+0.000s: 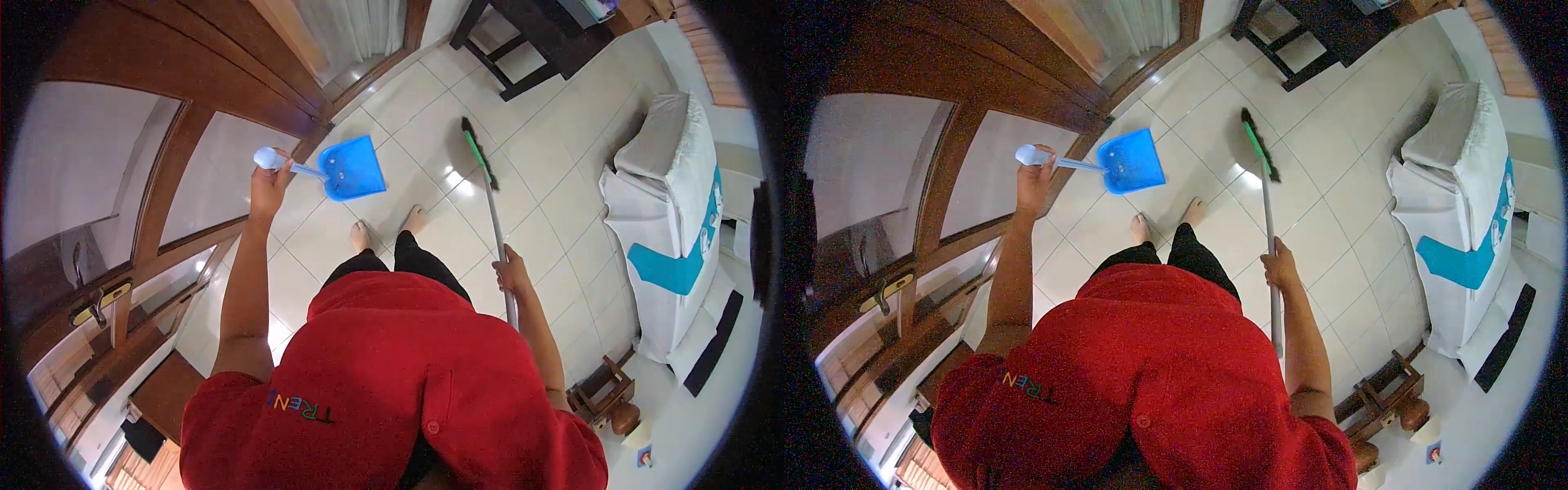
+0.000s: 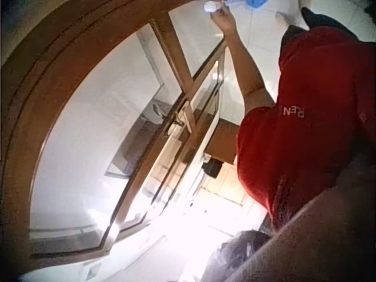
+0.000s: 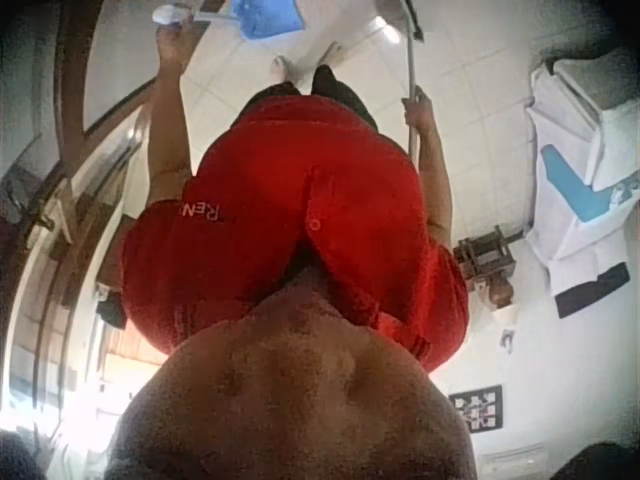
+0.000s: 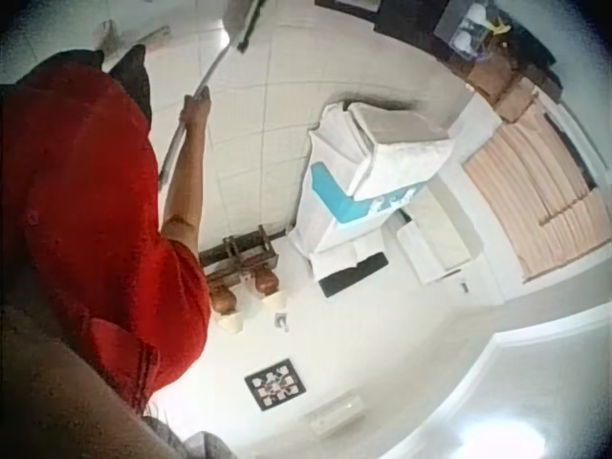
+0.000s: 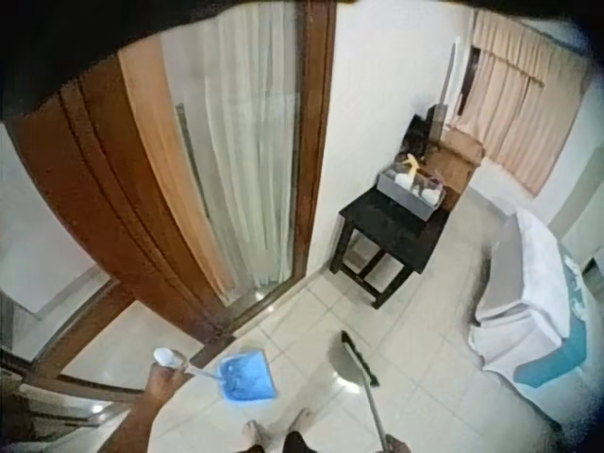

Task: The person sweeps the tiled floor with a broom and dustpan, then sprays a glass door with a yellow spray bottle and wipes it with an orange cloth. They clean the glass panels and wooden frame of the door systematically.

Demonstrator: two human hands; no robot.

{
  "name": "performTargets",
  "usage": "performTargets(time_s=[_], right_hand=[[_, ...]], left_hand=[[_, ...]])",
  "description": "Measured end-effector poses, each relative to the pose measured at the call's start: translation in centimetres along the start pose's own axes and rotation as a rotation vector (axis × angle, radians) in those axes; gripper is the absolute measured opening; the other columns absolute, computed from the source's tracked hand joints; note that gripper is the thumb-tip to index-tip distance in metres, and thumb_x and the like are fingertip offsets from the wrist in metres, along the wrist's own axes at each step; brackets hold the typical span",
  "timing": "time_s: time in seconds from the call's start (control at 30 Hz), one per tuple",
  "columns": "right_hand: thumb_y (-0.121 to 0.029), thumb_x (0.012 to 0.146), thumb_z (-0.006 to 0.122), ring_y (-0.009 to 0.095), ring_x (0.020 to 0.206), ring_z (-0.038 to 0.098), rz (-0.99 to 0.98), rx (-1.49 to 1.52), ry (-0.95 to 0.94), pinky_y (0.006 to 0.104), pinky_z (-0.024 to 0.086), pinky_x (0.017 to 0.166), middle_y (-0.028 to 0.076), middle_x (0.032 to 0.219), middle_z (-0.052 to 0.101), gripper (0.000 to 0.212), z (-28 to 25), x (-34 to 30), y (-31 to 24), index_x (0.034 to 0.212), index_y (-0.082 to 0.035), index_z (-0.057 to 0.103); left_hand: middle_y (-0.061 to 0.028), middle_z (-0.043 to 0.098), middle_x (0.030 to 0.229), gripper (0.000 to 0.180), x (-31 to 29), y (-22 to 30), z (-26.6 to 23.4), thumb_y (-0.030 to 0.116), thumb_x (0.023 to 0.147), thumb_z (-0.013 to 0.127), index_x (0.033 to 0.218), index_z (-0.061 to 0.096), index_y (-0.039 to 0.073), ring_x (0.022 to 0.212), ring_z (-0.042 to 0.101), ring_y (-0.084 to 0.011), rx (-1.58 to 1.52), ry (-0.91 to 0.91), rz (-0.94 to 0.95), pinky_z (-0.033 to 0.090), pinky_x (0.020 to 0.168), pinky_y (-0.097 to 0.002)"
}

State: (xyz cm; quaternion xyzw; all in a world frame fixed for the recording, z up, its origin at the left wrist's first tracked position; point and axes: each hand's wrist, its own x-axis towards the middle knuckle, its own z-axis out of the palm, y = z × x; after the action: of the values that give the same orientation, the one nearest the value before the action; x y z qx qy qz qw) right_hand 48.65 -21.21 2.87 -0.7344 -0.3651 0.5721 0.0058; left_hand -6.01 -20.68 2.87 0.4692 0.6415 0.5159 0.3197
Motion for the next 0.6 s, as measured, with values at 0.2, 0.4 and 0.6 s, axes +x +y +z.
performTargets(time_s=[0.2, 0.4, 0.6], right_hand=[[-0.008, 0.082, 0.062, 0.014, 0.041, 0.044, 0.079, -0.052, -0.136, 0.0308, 0.038, 0.035, 0.005, 0.059, 0.050, 0.072, 7.3, -0.8, 0.5, 0.146, -0.009, 0.029], [-0.010, 0.082, 0.064, 0.013, 0.042, 0.047, -0.112, -0.080, -0.383, 0.0287, 0.038, 0.038, 0.008, 0.063, 0.058, 0.066, 9.9, -4.6, -3.3, 0.142, -0.003, 0.037], [-0.012, 0.084, 0.062, 0.013, 0.040, 0.044, -0.266, -0.300, -0.271, 0.0298, 0.037, 0.038, 0.005, 0.059, 0.053, 0.065, 8.6, -6.1, -5.9, 0.143, -0.004, 0.036]], left_hand=[[-0.0005, 0.058, 0.089, 0.012, -1.1, -1.0, -0.1, 0.003, 0.091, 0.061, 0.102, 0.057, 0.003, 0.081, 0.052, -0.0071, 0.058, 0.005, 0.019, 0.044, 0.071, -0.0222], [-0.0009, 0.058, 0.087, 0.012, -2.0, -3.1, -1.3, 0.005, 0.091, 0.061, 0.102, 0.057, 0.003, 0.079, 0.051, -0.0066, 0.120, 0.040, 0.047, 0.044, 0.068, -0.0221], [-0.0008, 0.058, 0.083, 0.011, -4.3, -1.9, -3.8, 0.006, 0.092, 0.061, 0.101, 0.057, 0.002, 0.075, 0.051, -0.0062, 0.101, 0.163, 0.044, 0.044, 0.067, -0.0217]])
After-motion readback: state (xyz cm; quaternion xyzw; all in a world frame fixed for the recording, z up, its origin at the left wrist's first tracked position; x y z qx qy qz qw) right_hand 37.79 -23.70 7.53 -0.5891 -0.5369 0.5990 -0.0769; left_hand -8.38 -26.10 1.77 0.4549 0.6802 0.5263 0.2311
